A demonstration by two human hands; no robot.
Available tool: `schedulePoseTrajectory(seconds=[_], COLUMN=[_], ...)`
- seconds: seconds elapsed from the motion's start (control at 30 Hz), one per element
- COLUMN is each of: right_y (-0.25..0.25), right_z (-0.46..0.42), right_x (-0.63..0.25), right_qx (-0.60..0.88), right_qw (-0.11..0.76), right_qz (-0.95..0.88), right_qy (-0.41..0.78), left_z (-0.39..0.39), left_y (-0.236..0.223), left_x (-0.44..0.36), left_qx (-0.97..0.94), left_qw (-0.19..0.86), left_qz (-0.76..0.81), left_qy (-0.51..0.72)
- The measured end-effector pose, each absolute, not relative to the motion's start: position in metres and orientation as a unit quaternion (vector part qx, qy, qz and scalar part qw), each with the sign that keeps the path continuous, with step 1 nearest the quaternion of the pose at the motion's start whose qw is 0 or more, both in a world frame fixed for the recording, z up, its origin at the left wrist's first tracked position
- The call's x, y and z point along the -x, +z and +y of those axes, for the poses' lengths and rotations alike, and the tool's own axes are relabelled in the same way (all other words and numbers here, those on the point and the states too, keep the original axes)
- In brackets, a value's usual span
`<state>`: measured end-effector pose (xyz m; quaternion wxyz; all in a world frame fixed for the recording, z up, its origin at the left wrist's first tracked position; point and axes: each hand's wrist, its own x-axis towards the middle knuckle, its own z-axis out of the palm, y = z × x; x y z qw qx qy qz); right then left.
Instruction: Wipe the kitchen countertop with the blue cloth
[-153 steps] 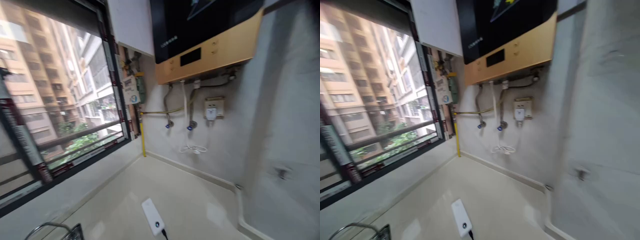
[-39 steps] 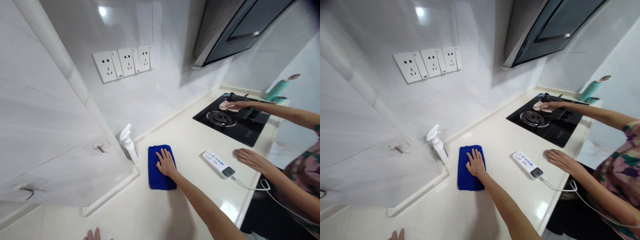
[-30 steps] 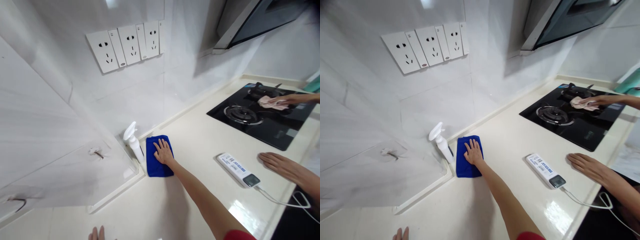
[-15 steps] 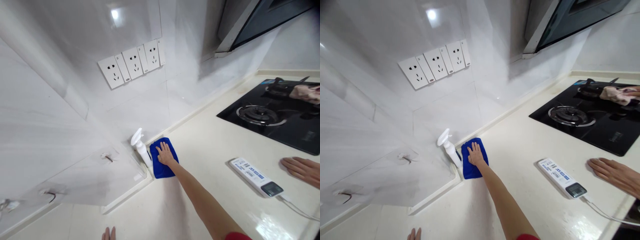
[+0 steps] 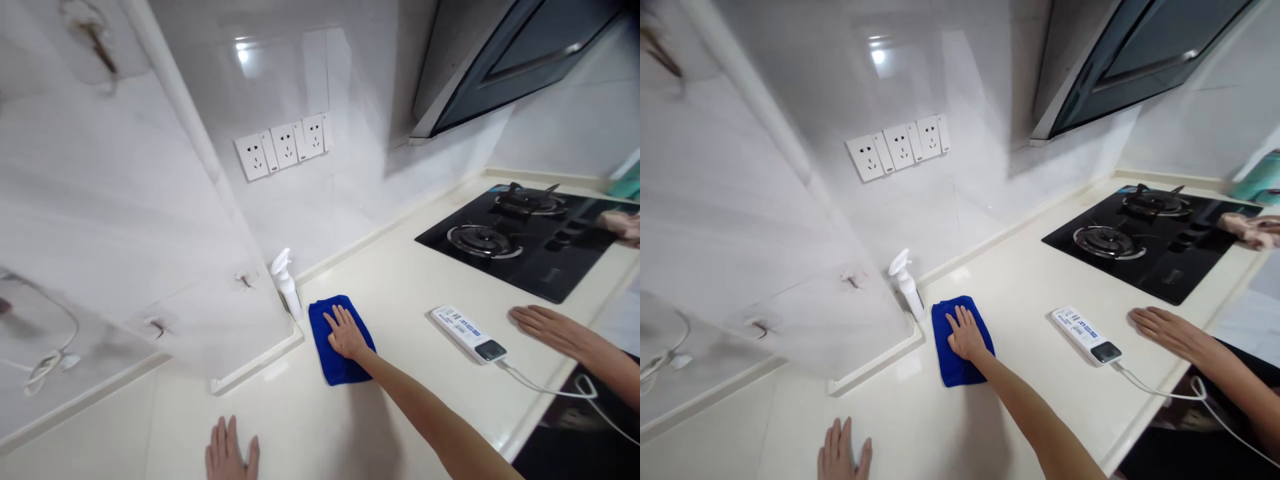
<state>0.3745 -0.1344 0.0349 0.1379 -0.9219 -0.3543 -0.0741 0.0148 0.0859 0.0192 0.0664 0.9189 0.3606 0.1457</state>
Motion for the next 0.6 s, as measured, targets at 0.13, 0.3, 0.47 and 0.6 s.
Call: schedulePoseTrajectory(seconds=[0.13, 0.3, 0.47, 0.6], right_y=[0.037, 0.045, 0.064, 0.075], right_z=[-0.146, -0.143, -0.140, -0.155], right_x=[-0.314, -0.218, -0.137, -0.105], right_qx=[0.927, 0.915, 0.872, 0.853], right_qw=[0.121, 0.119, 0.212, 0.245], right_qz=[-0.351, -0.384, -0.434, -0.447], right_qy=[-0.061, -0.022, 0.083, 0.106], left_z=[0.079, 0.076, 0.074, 0.072], left_y=[0.026, 0.030, 0.035, 0.042], left_x=[-0.017, -0.020, -0.022, -0.025], left_qx=[-0.921, -0.923, -0.927, -0.932], left_qw=[0.061, 0.053, 0.033, 0.032], left_qz=[0.355, 0.345, 0.318, 0.293], left_qy=[0.149, 0.162, 0.195, 0.211])
